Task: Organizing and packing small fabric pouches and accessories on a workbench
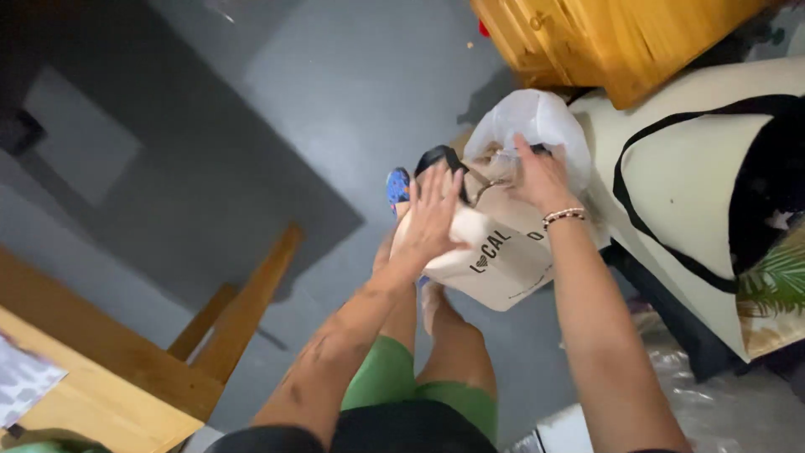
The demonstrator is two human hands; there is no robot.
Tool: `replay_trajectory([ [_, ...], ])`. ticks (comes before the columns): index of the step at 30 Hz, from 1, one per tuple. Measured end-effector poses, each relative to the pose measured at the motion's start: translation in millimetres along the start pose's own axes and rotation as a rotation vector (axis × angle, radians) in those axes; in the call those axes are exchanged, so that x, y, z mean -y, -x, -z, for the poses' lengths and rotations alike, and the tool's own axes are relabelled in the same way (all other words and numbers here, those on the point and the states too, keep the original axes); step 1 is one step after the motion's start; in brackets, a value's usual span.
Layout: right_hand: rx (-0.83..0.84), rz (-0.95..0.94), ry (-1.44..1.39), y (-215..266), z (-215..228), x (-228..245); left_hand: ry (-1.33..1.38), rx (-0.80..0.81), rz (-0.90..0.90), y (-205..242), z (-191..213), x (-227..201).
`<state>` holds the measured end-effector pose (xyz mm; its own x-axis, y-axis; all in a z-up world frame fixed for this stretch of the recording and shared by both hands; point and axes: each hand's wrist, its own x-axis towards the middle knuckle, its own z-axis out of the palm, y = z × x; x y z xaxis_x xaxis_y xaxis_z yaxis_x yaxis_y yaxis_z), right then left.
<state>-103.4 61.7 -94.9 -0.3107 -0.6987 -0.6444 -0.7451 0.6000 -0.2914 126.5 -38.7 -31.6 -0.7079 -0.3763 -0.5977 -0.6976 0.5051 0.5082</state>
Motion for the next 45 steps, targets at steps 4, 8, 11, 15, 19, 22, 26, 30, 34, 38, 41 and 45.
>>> replay_trajectory([
  [4, 0.309, -0.056, -0.025, 45.1, 7.5, -14.8, -0.1, 0.133, -0.088, -57.9, -65.0, -5.4],
  [8, 0.651, 0.045, -0.142, 108.5, 31.2, -0.2, -0.071, -0.109, -0.263, -47.9, -212.5, 34.5],
  [11, 0.745, 0.099, -0.318, 122.3, 43.9, -11.8, -0.04, 0.116, -0.295, 14.2, -163.6, -10.3],
  [15, 0.527, 0.193, -0.683, 51.4, 21.2, -50.2, 0.149, -0.038, -0.349, 69.7, -121.5, -46.4],
  [19, -0.013, 0.598, 0.299, -31.9, -57.6, -26.3, 0.181, -0.123, -0.325, 101.4, -143.0, -73.3],
  [22, 0.099, 0.779, 0.472, -58.1, -114.9, -6.6, 0.2, -0.161, -0.333, 107.6, -139.0, -91.5],
  [26, 0.015, 0.761, 0.548, -58.2, -165.3, -20.0, 0.276, -0.222, -0.383, 113.0, -142.2, -96.6],
  [30, -0.247, 1.005, 0.436, -16.2, -159.7, -59.0, 0.29, -0.218, -0.359, 124.3, -157.0, -92.3],
  [34, -0.052, 0.89, 0.443, 68.4, -111.9, -91.3, 0.293, -0.2, -0.407, 127.2, -165.1, -99.9],
  [38, 0.27, 0.66, 0.435, 123.5, -87.0, -120.1, 0.265, -0.063, -0.523, 142.5, -182.9, -118.5],
  [41, 0.471, 0.551, 0.508, 137.9, -42.0, -86.4, 0.269, -0.093, -0.58, 153.6, -181.8, -131.0],
  [45, 0.845, 0.313, 0.56, 115.5, -14.6, -73.2, 0.213, -0.184, -0.583, 163.4, -216.3, -135.5],
])
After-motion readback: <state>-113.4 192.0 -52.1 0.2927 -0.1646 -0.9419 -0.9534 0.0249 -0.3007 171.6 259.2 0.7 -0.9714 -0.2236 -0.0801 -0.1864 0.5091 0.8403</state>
